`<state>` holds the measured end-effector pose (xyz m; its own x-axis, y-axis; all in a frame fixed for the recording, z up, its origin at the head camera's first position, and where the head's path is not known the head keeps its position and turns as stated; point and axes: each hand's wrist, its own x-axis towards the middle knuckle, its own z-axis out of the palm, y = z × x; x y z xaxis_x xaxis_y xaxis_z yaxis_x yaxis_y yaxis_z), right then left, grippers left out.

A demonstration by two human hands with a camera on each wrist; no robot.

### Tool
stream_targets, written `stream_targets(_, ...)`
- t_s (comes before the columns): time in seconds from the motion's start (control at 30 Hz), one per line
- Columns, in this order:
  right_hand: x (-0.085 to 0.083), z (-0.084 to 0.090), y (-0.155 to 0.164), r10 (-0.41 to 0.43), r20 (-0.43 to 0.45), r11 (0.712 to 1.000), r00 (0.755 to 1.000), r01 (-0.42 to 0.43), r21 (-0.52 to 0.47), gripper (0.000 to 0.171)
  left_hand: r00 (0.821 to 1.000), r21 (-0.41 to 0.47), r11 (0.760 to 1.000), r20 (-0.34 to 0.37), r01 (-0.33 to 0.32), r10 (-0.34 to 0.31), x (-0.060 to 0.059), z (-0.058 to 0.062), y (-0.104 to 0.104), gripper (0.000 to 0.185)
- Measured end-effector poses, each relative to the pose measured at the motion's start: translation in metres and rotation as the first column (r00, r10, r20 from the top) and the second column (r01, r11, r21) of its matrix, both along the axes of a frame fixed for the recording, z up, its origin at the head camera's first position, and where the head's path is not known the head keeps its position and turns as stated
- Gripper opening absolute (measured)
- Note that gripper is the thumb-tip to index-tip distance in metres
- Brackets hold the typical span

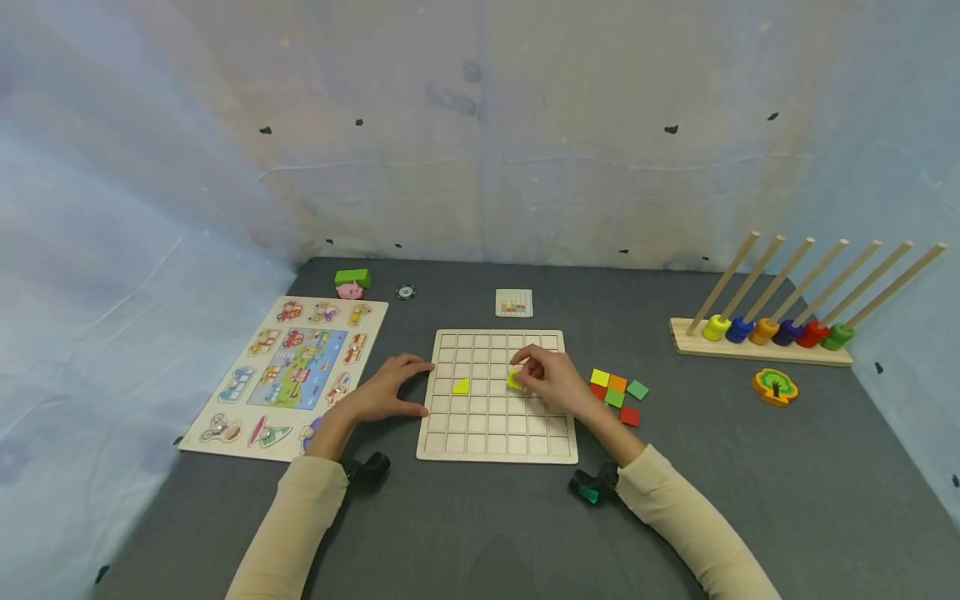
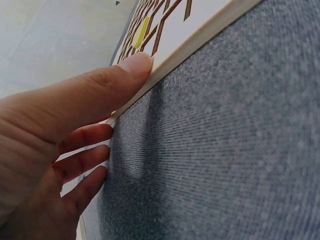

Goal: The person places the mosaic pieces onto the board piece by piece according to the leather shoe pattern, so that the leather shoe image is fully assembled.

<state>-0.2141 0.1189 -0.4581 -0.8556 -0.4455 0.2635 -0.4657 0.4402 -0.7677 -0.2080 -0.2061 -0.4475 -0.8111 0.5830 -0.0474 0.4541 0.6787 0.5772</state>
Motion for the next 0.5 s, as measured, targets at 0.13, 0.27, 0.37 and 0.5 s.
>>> stream_targets(0.13,-0.002,-0.006,-0.014,0.02,-0.013,1.0,1.0,-0.02,-0.005,0.012,1.0,0.003,1.0,-0.005,0.004,-0.004,-0.001,-0.001,0.0,0.073)
stream_targets(0.27,-0.002,-0.008,-0.024,0.008,-0.041,1.0,0.999,-0.008,0.014,0.01,1.0,0.006,1.0,-0.007,0.008,-0.008,0.0,0.0,0.0,0.073)
stream_targets(0.37,-0.002,-0.009,-0.028,-0.017,-0.061,0.998,0.998,0.021,0.061,0.009,1.0,0.006,1.0,-0.006,0.009,-0.009,0.0,0.001,0.0,0.073)
stream_targets(0.5,0.0,-0.009,-0.031,-0.049,-0.081,0.992,0.995,0.059,0.116,0.008,1.0,0.003,1.0,-0.003,0.008,-0.008,0.0,0.0,0.0,0.073)
